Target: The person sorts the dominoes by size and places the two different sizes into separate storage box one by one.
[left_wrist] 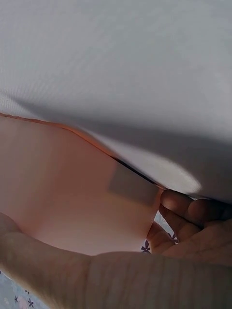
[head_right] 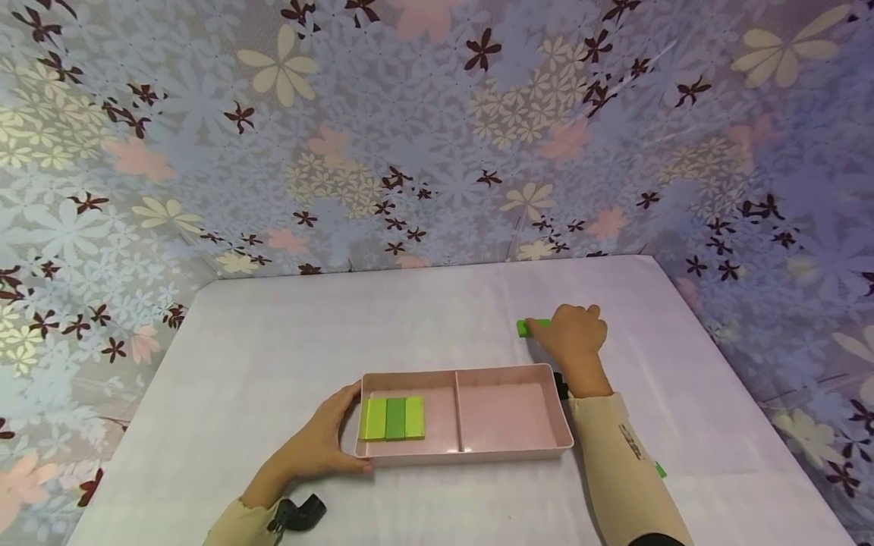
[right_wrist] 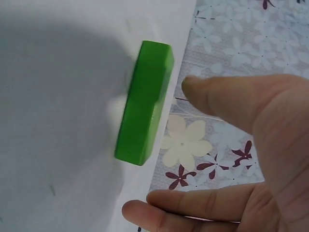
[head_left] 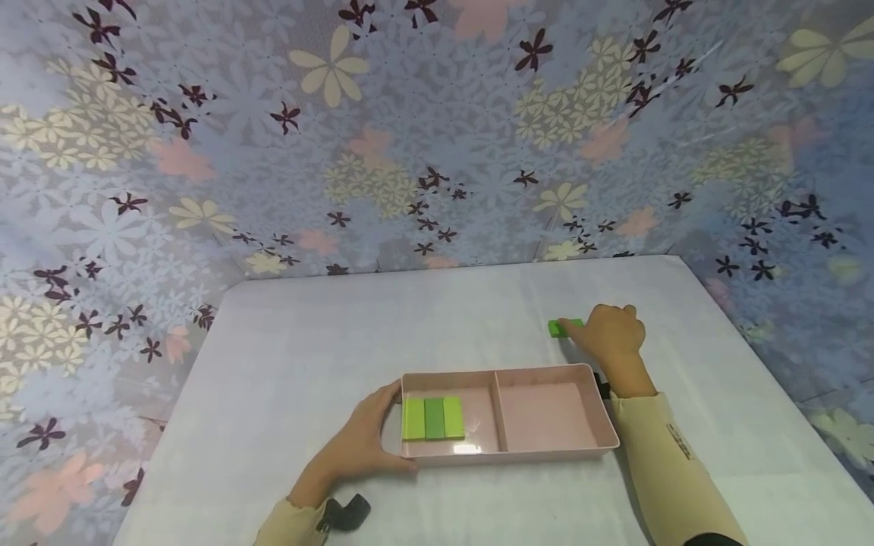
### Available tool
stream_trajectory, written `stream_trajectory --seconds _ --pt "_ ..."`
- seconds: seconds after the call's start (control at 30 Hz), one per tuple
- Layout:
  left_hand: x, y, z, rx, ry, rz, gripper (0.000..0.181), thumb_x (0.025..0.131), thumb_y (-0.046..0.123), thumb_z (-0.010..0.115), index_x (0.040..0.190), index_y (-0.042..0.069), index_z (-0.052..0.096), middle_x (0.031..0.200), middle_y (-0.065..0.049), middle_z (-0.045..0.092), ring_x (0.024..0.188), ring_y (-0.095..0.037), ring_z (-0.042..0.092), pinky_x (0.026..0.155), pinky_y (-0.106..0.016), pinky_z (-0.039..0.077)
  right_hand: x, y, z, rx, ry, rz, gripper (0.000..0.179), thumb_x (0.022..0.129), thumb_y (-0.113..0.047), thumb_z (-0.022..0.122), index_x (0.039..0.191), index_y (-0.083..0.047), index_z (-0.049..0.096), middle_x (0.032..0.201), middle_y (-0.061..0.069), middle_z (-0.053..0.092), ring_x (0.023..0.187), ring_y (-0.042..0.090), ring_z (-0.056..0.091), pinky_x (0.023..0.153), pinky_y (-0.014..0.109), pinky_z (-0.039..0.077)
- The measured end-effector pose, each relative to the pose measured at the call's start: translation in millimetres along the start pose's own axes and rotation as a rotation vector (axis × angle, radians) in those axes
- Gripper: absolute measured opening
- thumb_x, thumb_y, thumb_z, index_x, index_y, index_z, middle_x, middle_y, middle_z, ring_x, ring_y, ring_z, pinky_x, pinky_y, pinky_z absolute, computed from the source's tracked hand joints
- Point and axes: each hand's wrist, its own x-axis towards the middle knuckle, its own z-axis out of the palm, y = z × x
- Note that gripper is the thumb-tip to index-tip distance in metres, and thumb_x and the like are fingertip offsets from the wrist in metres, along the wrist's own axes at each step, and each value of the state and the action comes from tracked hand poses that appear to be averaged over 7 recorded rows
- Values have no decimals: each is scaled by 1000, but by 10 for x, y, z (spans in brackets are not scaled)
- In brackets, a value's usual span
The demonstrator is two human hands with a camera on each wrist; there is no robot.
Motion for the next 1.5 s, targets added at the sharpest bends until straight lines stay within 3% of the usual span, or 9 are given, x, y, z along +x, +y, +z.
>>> stream_trajectory --seconds 0.2,0.43,0.9,1.13,1.5 --pt "13 5 11 -5 -9 1 129 50 65 84 151 37 10 145 13 36 138 -18 28 113 -52 20 -23 23 33 22 -10 -27 70 79 -69 57 67 0 62 66 17 56 84 42 49 49 46 43" --pt "17 14 21 -19 -5 -6 129 49 64 85 151 38 11 143 14 39 136 -14 30 114 -48 20 -19 32 65 32 16 -65 75 77 -75 53 63 -3 60 62 15 54 82 43 49 43 44 40" --pt "21 26 10 -13 -14 -35 129 49 64 85 152 36 12 143 13 39 136 -16 30 113 -48 23 -45 -8 62 66 15 -69 68 76 -67 62 74 1 60 64 15 54 77 38 48 43 43 40" --pt "20 21 11 -12 -9 -15 128 51 64 84 152 33 12 143 11 40 136 -19 30 112 -51 24 -9 8 119 70 71 -119 56 77 -56 66 71 -1 59 67 15 54 77 36 45 50 43 40" --pt "28 0 31 -15 3 0 129 49 64 85 151 36 11 141 13 41 135 -15 32 113 -48 21 49 71 160 184 108 -142 55 74 -50 74 84 4 64 73 16 59 78 35 45 55 42 40"
